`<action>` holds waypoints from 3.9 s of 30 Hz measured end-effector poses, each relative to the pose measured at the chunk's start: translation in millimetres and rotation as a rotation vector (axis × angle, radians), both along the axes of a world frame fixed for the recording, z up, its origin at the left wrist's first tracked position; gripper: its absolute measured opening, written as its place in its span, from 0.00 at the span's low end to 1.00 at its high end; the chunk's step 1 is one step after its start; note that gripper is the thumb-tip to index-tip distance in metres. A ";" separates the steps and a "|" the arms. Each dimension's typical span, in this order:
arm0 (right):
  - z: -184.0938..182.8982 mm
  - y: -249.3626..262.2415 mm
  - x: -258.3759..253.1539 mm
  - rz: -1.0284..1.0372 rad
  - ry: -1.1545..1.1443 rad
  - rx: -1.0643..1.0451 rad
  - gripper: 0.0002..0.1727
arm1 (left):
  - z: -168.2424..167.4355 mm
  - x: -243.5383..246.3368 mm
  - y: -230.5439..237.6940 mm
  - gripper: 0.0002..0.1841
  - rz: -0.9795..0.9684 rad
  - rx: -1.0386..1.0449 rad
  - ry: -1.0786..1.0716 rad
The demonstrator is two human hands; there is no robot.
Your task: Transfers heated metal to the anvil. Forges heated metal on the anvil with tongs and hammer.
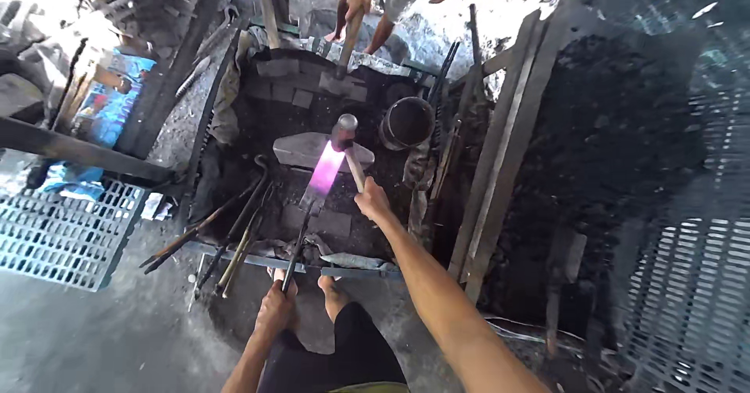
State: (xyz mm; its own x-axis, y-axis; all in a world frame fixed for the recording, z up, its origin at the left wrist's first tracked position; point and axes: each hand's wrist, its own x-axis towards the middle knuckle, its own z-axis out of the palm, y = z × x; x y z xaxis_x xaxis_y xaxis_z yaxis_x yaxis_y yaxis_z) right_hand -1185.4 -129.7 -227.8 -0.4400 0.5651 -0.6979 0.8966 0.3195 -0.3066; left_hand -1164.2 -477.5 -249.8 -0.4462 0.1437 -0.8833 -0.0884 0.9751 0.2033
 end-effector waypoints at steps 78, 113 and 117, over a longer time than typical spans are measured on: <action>-91.8 -172.1 102.9 -0.596 0.544 -0.734 0.42 | -41.6 27.4 86.9 0.28 -0.077 0.120 0.050; -93.4 -241.1 9.9 -0.954 0.320 -0.357 0.19 | -83.8 -181.9 -108.5 0.31 -0.246 -0.122 0.275; -87.0 -235.8 8.7 -0.910 0.277 -0.360 0.20 | -112.4 -195.9 -113.8 0.44 -0.299 -0.219 0.135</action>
State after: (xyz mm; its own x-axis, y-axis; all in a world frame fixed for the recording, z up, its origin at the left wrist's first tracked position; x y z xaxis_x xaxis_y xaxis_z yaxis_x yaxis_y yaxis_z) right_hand -1176.7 -365.5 -314.8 -0.1195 0.5428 -0.8313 0.6362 -0.6009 -0.4838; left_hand -1360.1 -591.3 -362.1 -0.5275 0.0996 -0.8437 0.2196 0.9753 -0.0222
